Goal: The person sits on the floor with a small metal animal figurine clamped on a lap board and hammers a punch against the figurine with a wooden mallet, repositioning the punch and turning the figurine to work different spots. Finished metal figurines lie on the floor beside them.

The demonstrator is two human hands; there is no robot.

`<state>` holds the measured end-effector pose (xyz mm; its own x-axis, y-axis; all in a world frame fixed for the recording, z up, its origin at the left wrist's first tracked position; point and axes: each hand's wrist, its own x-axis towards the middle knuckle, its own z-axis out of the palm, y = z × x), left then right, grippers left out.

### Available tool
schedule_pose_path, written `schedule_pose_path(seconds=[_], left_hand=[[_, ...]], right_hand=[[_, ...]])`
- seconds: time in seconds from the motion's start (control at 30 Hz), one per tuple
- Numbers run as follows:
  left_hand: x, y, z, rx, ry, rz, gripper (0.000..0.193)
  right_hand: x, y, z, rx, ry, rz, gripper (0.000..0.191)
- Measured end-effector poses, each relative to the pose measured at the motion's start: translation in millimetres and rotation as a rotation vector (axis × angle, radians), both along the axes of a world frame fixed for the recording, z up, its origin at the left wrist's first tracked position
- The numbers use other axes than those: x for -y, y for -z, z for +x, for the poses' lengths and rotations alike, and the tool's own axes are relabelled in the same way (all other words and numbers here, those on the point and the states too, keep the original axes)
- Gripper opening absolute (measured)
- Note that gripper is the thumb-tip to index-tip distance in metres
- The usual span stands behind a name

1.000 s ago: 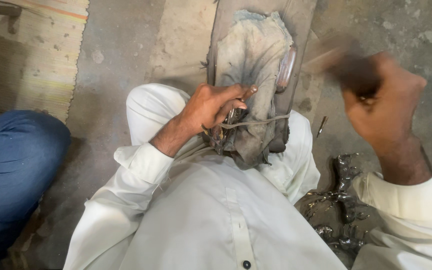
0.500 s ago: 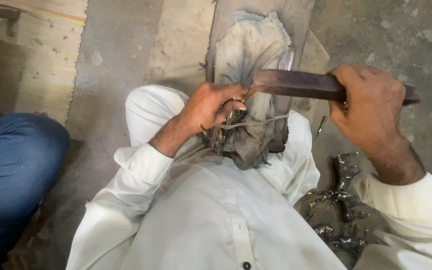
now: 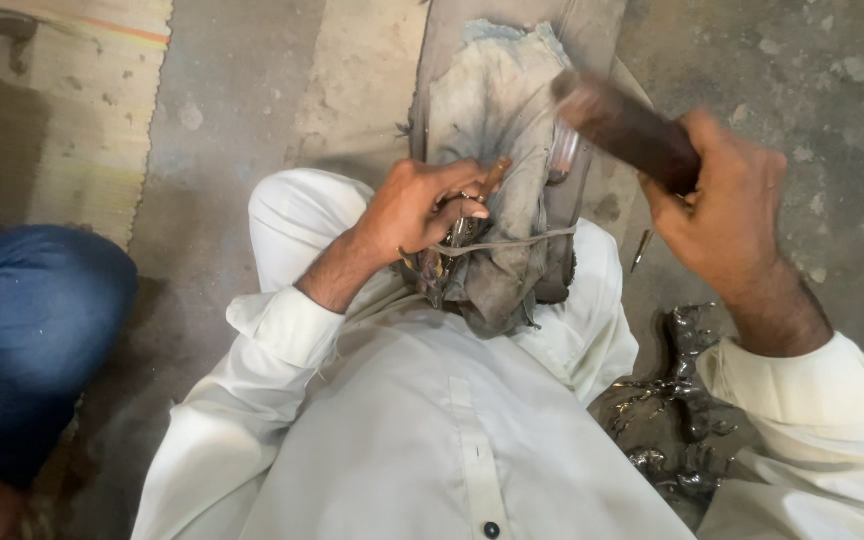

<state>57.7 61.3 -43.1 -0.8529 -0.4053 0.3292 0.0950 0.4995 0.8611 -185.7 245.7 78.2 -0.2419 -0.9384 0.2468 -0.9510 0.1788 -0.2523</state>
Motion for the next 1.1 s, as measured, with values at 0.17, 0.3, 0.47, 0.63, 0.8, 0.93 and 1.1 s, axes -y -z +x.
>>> schedule_pose_path(seconds=[0.17, 0.3, 0.47, 0.63, 0.8, 0.93, 1.1], left_hand=[[-2.2, -2.8, 1.0, -0.012, -0.021, 0.014, 0.026], [-4.5, -2.7, 0.0, 0.000, 0.004, 0.080, 0.029], [-4.7, -0.3, 3.5, 0.044, -0.037, 0.021, 0.019], [-3.4, 1.6, 2.2, -0.078, -0.019, -0.006, 0.022], [-3.9, 3.5, 1.7, -0.046, -0.028, -0.023, 0.021], [-3.5, 2.6, 2.6, -0.054, 0.015, -0.049, 0.021], [-1.7, -1.5, -2.6, -0.087, 0.022, -0.115, 0.029]], right_hand=[[3.2, -2.2, 2.3, -0.101, -0.038, 0.034, 0.019], [4.4, -1.2, 1.5, -0.359, -0.082, 0.135, 0.026], [-3.0, 2.8, -9.5, 0.245, -0.062, -0.130, 0.027], [-9.8, 12.7, -25.9, -0.038, 0.031, -0.046, 0.024], [-10.2, 18.5, -22.5, 0.161, -0.099, -0.233, 0.017], [-10.9, 1.2, -17.6, -0.098, -0.124, -0.087, 0.013], [-12.4, -8.3, -5.2, -0.346, -0.005, 0.235, 0.018]])
